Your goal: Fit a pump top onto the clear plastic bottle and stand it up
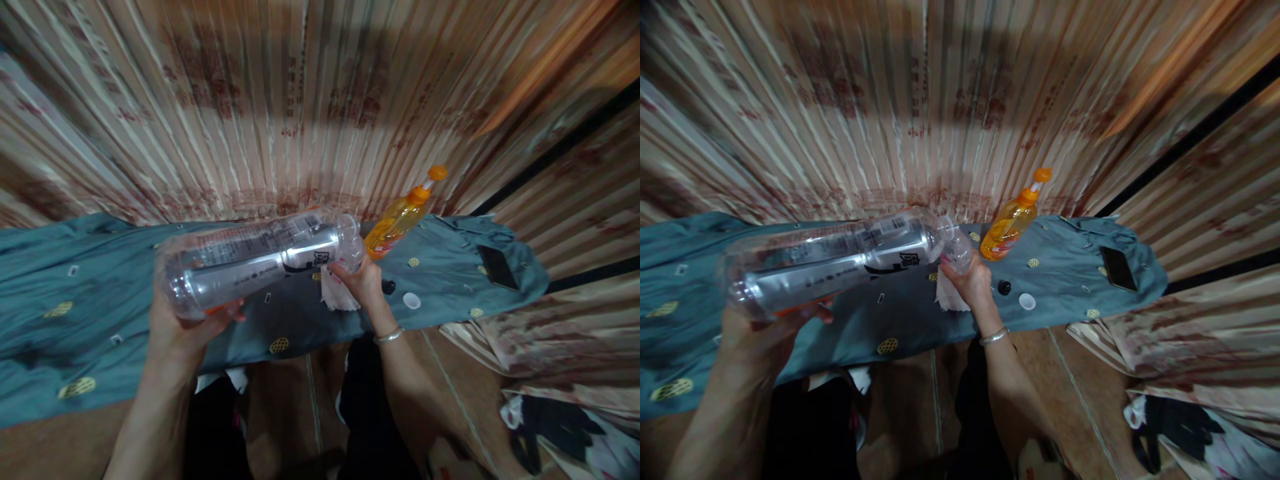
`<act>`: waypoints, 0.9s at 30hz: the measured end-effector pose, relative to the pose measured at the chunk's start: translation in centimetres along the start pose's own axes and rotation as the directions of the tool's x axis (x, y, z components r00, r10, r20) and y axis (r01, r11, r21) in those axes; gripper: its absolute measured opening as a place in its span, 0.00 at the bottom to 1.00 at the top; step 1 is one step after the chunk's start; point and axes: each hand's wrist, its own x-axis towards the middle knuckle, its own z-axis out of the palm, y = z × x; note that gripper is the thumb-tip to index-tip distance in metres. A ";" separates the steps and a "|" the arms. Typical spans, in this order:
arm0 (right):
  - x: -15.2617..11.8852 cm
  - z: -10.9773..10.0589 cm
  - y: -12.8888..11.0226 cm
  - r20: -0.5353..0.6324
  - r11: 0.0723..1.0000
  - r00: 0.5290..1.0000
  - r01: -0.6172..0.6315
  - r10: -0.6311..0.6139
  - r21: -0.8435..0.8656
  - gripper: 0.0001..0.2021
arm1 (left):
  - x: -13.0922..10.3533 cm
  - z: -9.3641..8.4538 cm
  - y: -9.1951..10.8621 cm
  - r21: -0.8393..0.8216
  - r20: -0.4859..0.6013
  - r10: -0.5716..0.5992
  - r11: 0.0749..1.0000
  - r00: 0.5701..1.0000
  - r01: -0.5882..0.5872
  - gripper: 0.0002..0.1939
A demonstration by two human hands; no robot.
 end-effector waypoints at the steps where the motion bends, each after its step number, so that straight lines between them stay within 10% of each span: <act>1: 0.0 0.0 0.0 0.003 1.000 1.000 0.004 -0.004 0.004 0.26 | 0.0 0.0 0.0 -0.003 -0.003 -0.012 1.000 1.000 0.012 0.47; 16: -0.4 -0.1 -0.3 0.021 1.000 1.000 -0.005 0.004 0.018 0.32 | 0.6 -2.0 -0.9 0.009 0.138 -0.041 0.999 0.990 0.040 0.36; 27: -0.7 -0.1 -0.3 0.017 1.000 1.000 -0.014 0.014 0.023 0.28 | 0.2 -1.3 -0.6 -0.016 0.022 -0.114 0.993 0.993 0.115 0.29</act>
